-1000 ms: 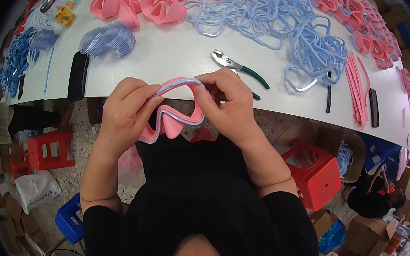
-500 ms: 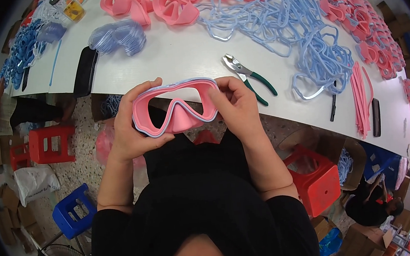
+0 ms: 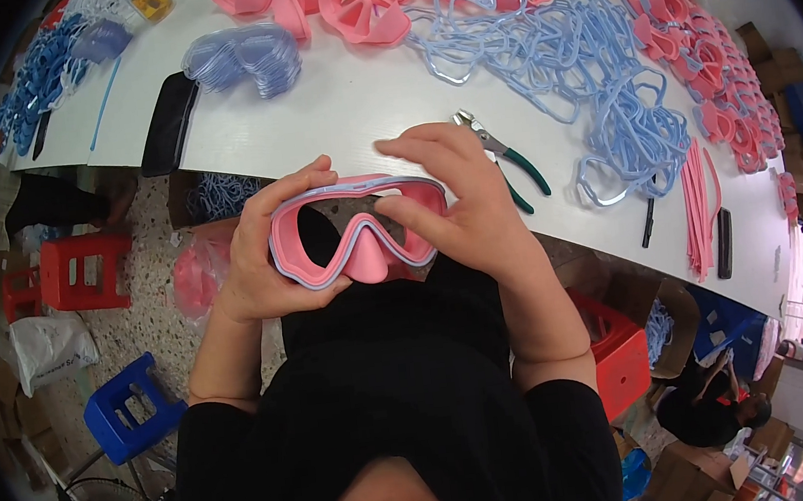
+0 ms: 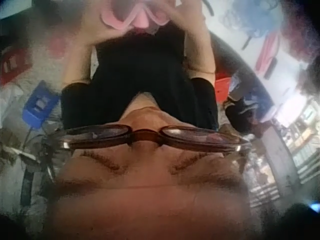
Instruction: Assembling pink and blue plastic mask components by hand and using pliers.
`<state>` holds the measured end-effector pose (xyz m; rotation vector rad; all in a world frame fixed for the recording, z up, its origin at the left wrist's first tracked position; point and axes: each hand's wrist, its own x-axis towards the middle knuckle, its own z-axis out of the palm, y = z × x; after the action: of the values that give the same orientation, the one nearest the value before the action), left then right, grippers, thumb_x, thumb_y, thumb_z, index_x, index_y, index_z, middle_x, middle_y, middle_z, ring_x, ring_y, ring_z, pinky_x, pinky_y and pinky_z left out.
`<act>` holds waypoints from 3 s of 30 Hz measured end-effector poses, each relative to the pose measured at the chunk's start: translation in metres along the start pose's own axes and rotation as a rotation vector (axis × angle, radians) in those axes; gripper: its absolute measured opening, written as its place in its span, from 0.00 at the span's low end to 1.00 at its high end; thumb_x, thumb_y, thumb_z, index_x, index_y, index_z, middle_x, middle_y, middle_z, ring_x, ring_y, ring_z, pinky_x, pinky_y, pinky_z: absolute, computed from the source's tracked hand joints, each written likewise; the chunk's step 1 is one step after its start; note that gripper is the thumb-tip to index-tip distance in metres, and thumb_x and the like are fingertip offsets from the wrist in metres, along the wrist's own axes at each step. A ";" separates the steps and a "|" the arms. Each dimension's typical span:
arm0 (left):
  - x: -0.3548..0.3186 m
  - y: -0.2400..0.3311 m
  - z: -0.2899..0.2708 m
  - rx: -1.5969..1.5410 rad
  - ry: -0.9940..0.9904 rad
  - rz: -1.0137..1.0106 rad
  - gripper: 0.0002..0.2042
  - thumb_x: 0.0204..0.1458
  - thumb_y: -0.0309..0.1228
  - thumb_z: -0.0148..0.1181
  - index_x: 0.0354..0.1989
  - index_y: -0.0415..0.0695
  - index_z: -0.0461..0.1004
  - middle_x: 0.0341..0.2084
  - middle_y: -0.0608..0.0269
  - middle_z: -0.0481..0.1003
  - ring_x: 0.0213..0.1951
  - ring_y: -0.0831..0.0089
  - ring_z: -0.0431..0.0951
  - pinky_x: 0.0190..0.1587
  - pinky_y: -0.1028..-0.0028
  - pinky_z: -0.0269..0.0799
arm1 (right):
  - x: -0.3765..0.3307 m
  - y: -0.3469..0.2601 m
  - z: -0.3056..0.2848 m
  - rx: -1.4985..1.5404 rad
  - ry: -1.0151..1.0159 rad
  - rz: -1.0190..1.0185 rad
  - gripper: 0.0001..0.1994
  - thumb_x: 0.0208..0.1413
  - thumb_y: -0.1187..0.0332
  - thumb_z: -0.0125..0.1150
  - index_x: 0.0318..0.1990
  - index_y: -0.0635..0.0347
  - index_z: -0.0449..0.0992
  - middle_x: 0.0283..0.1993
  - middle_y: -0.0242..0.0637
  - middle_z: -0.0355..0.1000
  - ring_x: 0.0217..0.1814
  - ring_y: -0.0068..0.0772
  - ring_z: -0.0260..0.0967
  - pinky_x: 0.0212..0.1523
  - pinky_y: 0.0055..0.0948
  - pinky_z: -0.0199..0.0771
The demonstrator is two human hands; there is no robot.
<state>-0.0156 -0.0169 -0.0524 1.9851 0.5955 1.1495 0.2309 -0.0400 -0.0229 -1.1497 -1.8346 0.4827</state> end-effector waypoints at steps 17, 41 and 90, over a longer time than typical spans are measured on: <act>-0.069 -0.026 -0.051 -0.506 0.266 -0.281 0.47 0.35 0.31 0.81 0.66 0.35 0.60 0.59 0.45 0.73 0.61 0.61 0.73 0.66 0.63 0.65 | 0.081 0.009 0.082 0.253 -0.563 0.030 0.05 0.56 0.71 0.69 0.37 0.61 0.83 0.33 0.32 0.76 0.33 0.24 0.70 0.34 0.24 0.69; -0.081 -0.026 -0.048 -0.502 0.355 -0.294 0.46 0.37 0.31 0.79 0.66 0.35 0.59 0.61 0.46 0.70 0.62 0.63 0.71 0.66 0.64 0.64 | 0.178 0.052 0.131 -0.296 0.067 -0.005 0.29 0.45 0.57 0.78 0.52 0.64 0.77 0.53 0.46 0.76 0.57 0.46 0.73 0.59 0.40 0.72; -0.036 -0.017 -0.003 -0.148 0.248 -0.185 0.45 0.35 0.30 0.81 0.64 0.35 0.62 0.60 0.47 0.71 0.60 0.63 0.74 0.62 0.66 0.70 | -0.029 0.029 0.037 0.369 0.041 0.012 0.22 0.37 0.69 0.79 0.43 0.65 0.82 0.53 0.48 0.77 0.54 0.39 0.74 0.54 0.32 0.72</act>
<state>-0.0357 -0.0304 -0.0841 1.6389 0.7804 1.2938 0.2197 -0.0463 -0.0769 -0.9116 -1.6184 0.7627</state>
